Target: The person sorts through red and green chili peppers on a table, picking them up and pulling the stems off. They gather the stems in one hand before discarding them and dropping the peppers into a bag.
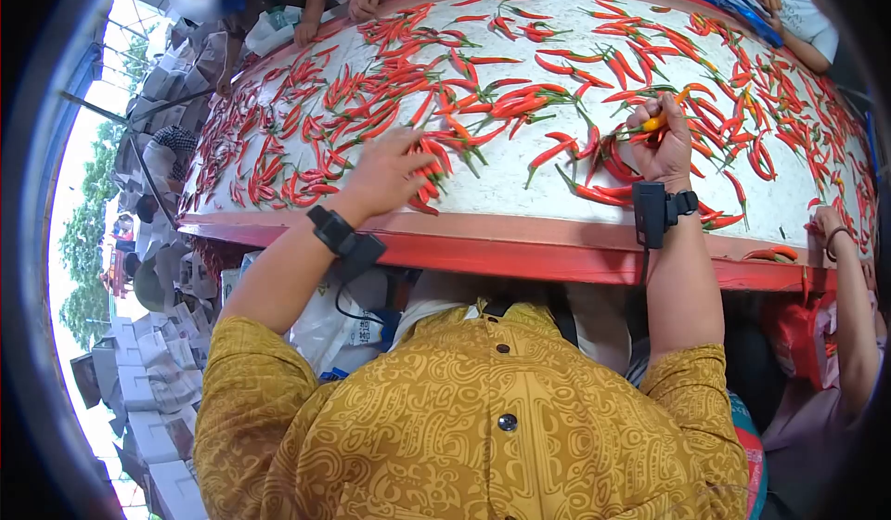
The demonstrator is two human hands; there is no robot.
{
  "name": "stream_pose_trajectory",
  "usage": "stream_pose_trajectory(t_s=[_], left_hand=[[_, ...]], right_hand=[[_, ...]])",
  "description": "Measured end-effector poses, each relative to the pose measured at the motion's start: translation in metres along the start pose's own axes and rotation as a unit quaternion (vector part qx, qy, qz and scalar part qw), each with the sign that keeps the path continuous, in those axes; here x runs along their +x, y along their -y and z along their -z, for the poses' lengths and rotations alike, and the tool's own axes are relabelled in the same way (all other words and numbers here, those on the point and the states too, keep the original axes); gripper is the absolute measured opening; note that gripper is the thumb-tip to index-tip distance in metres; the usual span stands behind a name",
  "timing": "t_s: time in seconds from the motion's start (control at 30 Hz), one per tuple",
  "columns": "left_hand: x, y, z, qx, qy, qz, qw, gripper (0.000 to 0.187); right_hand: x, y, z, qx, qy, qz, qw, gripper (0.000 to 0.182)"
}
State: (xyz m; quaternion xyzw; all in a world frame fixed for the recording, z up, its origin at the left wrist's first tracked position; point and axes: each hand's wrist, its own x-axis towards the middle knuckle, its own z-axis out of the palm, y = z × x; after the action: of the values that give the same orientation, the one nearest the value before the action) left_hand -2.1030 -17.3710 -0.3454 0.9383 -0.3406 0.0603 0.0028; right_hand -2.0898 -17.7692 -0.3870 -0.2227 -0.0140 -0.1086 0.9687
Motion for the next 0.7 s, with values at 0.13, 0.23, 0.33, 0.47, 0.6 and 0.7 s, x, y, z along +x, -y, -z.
stream_pose_trajectory(t_s=[0.13, 0.23, 0.33, 0.47, 0.6, 0.7], left_hand=[[0.013, -0.007, 0.011, -0.040, -0.084, 0.019, 0.995, 0.031], [0.057, -0.052, 0.000, -0.113, -0.129, -0.049, 0.984, 0.032], [0.115, -0.092, -0.026, -0.112, -0.118, -0.060, 0.985, 0.044], [0.169, -0.129, -0.037, -0.050, 0.053, 0.046, 0.996, 0.058], [0.170, -0.101, -0.053, 0.006, 0.050, 0.101, 0.994, 0.061], [0.153, -0.083, -0.042, -0.025, 0.025, 0.081, 0.996, 0.072]], right_hand=[[0.004, 0.018, 0.013, -0.026, 0.010, 0.002, 1.000, 0.018], [0.006, 0.029, 0.019, -0.031, 0.017, -0.011, 0.999, 0.019], [0.007, 0.044, 0.031, -0.042, 0.021, -0.008, 0.999, 0.018], [0.009, 0.071, 0.047, -0.036, 0.024, 0.009, 0.999, 0.019], [0.013, 0.099, 0.060, 0.021, 0.039, 0.007, 0.999, 0.018], [0.013, 0.112, 0.062, 0.066, 0.056, -0.004, 0.996, 0.018]])
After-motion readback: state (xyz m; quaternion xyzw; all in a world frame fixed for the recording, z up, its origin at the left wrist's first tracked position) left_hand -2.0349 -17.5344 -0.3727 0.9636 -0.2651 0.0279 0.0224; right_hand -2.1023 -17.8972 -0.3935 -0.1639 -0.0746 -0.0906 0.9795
